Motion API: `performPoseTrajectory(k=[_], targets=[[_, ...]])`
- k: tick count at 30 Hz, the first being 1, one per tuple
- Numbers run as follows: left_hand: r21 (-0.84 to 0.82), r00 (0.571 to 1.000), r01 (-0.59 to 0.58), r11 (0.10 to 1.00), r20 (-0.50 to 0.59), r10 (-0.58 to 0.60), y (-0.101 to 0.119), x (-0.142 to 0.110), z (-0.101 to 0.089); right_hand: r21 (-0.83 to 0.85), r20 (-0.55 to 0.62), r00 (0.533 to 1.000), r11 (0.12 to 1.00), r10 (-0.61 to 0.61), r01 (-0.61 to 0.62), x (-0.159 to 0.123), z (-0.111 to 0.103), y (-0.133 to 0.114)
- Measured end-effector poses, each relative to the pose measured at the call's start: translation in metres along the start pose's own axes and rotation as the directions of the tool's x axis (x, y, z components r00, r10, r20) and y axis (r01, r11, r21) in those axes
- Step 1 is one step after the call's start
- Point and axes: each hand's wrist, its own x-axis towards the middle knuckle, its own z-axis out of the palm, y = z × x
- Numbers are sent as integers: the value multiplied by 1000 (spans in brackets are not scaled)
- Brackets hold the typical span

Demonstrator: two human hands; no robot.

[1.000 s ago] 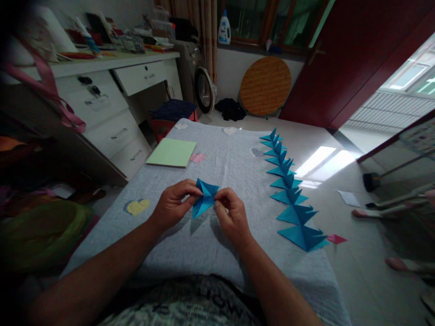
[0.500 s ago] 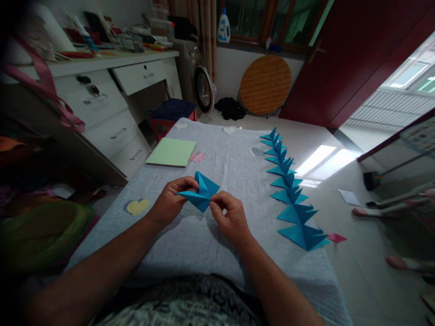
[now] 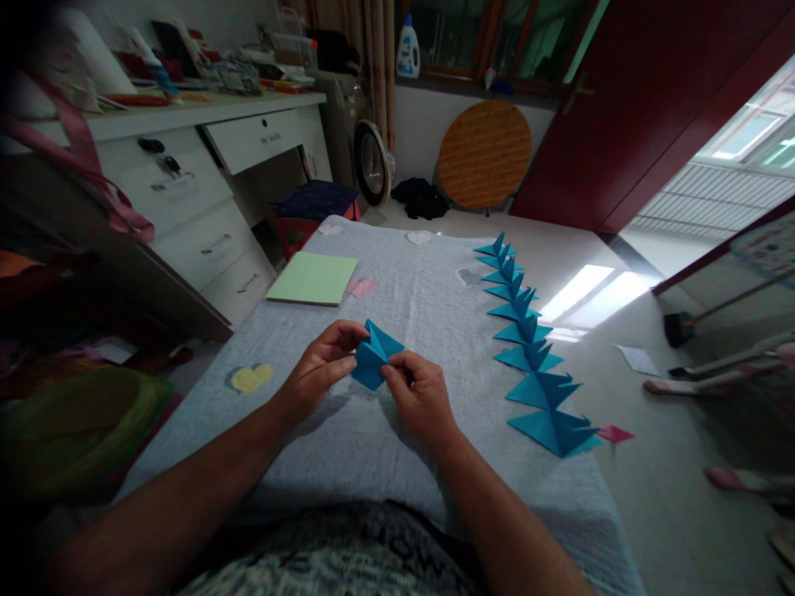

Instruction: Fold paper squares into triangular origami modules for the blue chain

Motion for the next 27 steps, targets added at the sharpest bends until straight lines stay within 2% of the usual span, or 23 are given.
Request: performPoseTrajectory(k=[2,5,10,14,17,19,21,24,27], targets=[[50,999,-16,999,39,14,1,-2,2,-6,8,1000,1000,-16,16,0,0,0],[80,999,34,996,12,-36,2,0,5,-41,33,997,997,-66,67,0,0,-1],[-26,986,156,987,-61,-157,0,7,5,-70,83,991,992,-104,109,1,1,-1],[-78,978,187,979,-74,-193,-2,9,5,-64,97,990,992,-105,111,2,1,-2],[-19,988,118,993,-103,-119,0,6,5,-68,118,988,992,-98,106,1,0,-4],[95,993,23,995,-119,-12,3,4,4,-65,128,988,994,-84,93,1,-1,-4],[227,994,-59,972,-75,78,7,2,3,-58,136,988,995,-76,84,1,-1,-5],[350,993,-118,929,35,112,12,1,1,-58,138,987,995,-78,86,1,-1,-5],[393,994,-113,913,42,105,12,3,-1,-63,133,987,993,-87,96,1,-1,-6]])
